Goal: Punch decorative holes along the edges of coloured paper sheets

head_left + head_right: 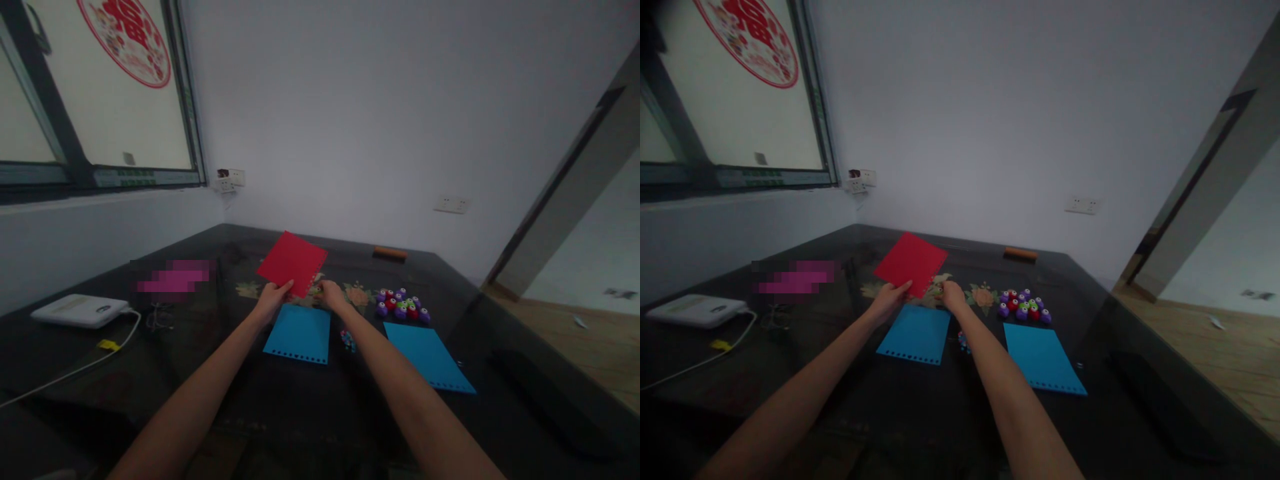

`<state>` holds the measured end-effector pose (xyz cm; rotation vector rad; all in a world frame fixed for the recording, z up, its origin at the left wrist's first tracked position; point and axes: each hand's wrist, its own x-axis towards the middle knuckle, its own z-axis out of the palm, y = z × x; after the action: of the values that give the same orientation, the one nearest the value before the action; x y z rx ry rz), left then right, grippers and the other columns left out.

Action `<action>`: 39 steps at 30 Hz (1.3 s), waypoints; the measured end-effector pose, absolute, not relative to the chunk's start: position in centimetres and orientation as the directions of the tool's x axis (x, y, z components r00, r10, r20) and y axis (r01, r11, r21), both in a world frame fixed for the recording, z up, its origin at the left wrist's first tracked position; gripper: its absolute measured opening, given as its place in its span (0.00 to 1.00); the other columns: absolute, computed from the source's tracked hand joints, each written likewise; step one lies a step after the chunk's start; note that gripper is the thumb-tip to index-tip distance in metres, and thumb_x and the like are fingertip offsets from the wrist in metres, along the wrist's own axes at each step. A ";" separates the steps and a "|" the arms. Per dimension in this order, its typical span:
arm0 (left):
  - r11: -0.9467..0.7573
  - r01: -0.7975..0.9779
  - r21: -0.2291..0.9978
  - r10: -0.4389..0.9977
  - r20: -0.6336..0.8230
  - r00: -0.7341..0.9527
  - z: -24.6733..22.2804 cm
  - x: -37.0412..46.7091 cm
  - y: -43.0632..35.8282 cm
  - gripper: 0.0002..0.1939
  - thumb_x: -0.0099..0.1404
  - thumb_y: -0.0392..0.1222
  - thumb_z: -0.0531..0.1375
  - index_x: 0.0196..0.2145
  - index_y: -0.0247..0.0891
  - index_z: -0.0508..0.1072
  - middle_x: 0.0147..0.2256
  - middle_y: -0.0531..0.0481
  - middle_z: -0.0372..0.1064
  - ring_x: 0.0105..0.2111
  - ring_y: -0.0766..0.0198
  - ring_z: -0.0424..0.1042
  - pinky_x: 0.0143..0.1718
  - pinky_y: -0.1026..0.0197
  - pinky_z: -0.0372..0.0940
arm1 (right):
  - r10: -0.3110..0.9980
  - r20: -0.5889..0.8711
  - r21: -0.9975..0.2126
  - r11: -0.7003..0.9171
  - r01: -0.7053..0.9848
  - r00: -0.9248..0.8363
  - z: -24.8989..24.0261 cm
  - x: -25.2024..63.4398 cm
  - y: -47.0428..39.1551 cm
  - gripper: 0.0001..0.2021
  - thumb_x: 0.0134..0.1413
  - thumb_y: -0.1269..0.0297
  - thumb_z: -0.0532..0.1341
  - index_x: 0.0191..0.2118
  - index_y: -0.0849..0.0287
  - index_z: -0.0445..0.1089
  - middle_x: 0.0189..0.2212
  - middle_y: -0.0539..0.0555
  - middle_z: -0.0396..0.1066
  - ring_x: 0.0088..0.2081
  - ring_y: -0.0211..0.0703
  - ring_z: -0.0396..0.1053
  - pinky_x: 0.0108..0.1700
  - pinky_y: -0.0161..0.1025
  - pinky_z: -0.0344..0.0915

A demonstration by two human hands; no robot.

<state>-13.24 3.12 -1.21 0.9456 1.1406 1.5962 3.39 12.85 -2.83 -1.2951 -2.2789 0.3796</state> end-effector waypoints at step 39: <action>-0.166 0.115 0.979 0.985 0.169 -0.017 -0.7 -1.2 0.3 0.13 0.55 0.46 0.58 0.29 0.32 0.71 0.26 0.42 0.74 0.25 0.58 0.73 0.32 0.58 0.68 | 0.925 -0.008 -0.925 -0.151 -0.349 -0.379 -1.9 18.3 0.2 0.17 0.42 0.64 0.67 0.40 0.61 0.68 0.39 0.56 0.71 0.36 0.42 0.72 0.44 0.41 0.68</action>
<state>-1.21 0.26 -0.75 1.4063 1.2291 1.2976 18.32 0.23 -1.93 -0.7699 -1.1327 1.7004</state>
